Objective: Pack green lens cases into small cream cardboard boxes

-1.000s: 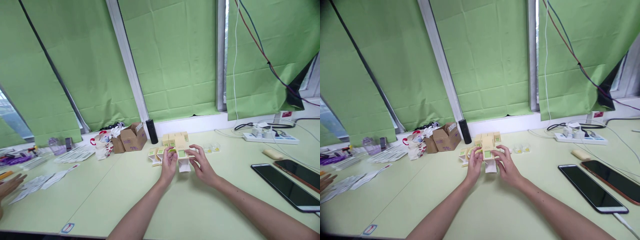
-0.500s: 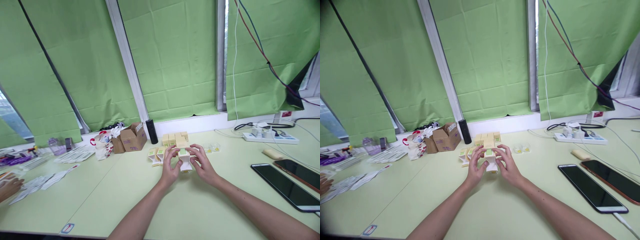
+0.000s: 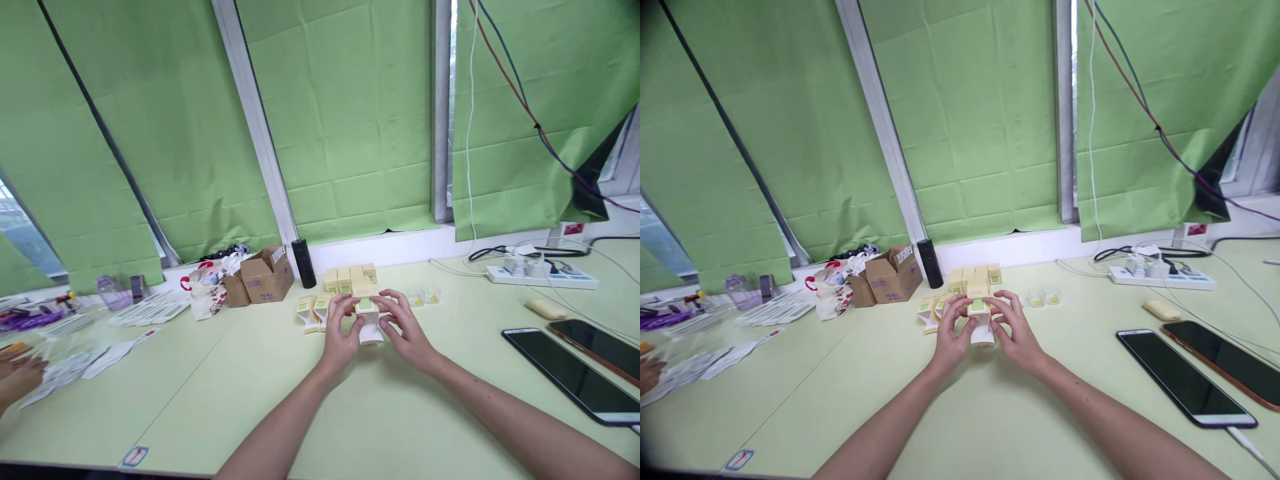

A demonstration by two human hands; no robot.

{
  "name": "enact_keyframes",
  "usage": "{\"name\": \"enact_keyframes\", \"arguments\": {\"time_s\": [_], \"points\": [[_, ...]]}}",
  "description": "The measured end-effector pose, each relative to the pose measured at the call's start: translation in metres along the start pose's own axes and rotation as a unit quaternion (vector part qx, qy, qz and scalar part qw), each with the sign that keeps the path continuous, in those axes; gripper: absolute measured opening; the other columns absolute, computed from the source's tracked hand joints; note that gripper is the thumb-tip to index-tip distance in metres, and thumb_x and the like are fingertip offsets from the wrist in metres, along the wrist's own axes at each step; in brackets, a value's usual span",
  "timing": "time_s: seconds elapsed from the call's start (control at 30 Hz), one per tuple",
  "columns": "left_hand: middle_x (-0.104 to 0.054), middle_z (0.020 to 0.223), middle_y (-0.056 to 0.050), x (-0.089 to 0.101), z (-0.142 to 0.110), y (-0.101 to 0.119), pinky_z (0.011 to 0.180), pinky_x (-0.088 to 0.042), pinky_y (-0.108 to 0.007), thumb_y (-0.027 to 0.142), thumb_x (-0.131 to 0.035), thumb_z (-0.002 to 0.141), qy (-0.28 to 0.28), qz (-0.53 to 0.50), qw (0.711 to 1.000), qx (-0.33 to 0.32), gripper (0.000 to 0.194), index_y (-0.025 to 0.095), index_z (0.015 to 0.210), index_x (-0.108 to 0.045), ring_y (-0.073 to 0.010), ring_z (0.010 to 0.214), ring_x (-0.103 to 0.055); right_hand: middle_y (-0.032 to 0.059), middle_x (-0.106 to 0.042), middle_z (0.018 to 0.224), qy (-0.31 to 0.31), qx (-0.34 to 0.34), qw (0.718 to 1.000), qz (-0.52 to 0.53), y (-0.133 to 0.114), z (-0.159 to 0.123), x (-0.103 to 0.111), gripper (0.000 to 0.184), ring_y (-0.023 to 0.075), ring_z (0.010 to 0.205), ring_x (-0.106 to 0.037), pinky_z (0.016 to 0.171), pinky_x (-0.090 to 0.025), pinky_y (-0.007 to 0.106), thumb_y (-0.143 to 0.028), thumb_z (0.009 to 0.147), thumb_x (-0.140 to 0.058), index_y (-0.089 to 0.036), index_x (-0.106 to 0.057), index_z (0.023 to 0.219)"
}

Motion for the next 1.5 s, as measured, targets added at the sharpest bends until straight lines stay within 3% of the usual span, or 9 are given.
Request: {"name": "enact_keyframes", "arguments": {"time_s": [0.57, 1.2, 1.37, 1.5], "points": [[-0.052, 0.129, -0.008, -0.001, 0.000, 0.002, 0.095, -0.049, -0.036, 0.019, -0.065, 0.094, 0.011, -0.006, 1.000, -0.003, 0.030, 0.028, 0.122, -0.069, -0.0193, 0.104, -0.059, 0.0097, -0.041, 0.141, 0.012, -0.025, 0.999, 0.031, 0.005, 0.002, 0.001, 0.035, 0.0208, 0.102, -0.068, 0.089, -0.065, 0.042, -0.042, 0.103, -0.056, -0.035, -0.062, 0.137], [-0.053, 0.126, -0.007, -0.004, -0.003, 0.003, 0.095, -0.050, -0.037, 0.016, -0.064, 0.093, 0.003, 0.015, 1.000, -0.009, 0.033, 0.029, 0.124, -0.067, -0.0199, 0.106, -0.059, 0.0105, -0.045, 0.138, 0.043, -0.032, 0.999, -0.004, 0.010, 0.003, 0.003, 0.028, 0.0186, 0.093, -0.069, 0.077, -0.065, 0.039, -0.040, 0.103, -0.055, -0.032, -0.063, 0.128], [-0.052, 0.127, -0.008, -0.005, -0.003, 0.003, 0.096, -0.050, -0.038, 0.022, -0.065, 0.095, -0.001, 0.019, 1.000, -0.005, 0.031, 0.029, 0.125, -0.066, -0.0205, 0.106, -0.059, 0.0105, -0.044, 0.137, 0.044, -0.035, 0.998, -0.002, 0.009, 0.003, 0.003, 0.028, 0.0178, 0.094, -0.068, 0.077, -0.065, 0.038, -0.041, 0.103, -0.055, -0.031, -0.063, 0.128], [-0.049, 0.131, -0.009, -0.006, -0.005, 0.007, 0.102, -0.048, -0.042, 0.036, -0.062, 0.099, -0.028, 0.019, 0.999, -0.004, 0.034, 0.030, 0.133, -0.063, -0.0229, 0.111, -0.058, 0.0104, -0.043, 0.139, 0.042, -0.043, 0.998, 0.012, 0.010, 0.004, 0.004, 0.029, 0.0182, 0.096, -0.069, 0.077, -0.065, 0.037, -0.043, 0.104, -0.054, -0.031, -0.062, 0.130]]}}
Point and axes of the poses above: each hand's wrist, its own z-axis towards the middle knuckle, its own x-axis out of the back of the hand, y = z × x, the point moved 10 cm from there along z, towards the middle knuckle
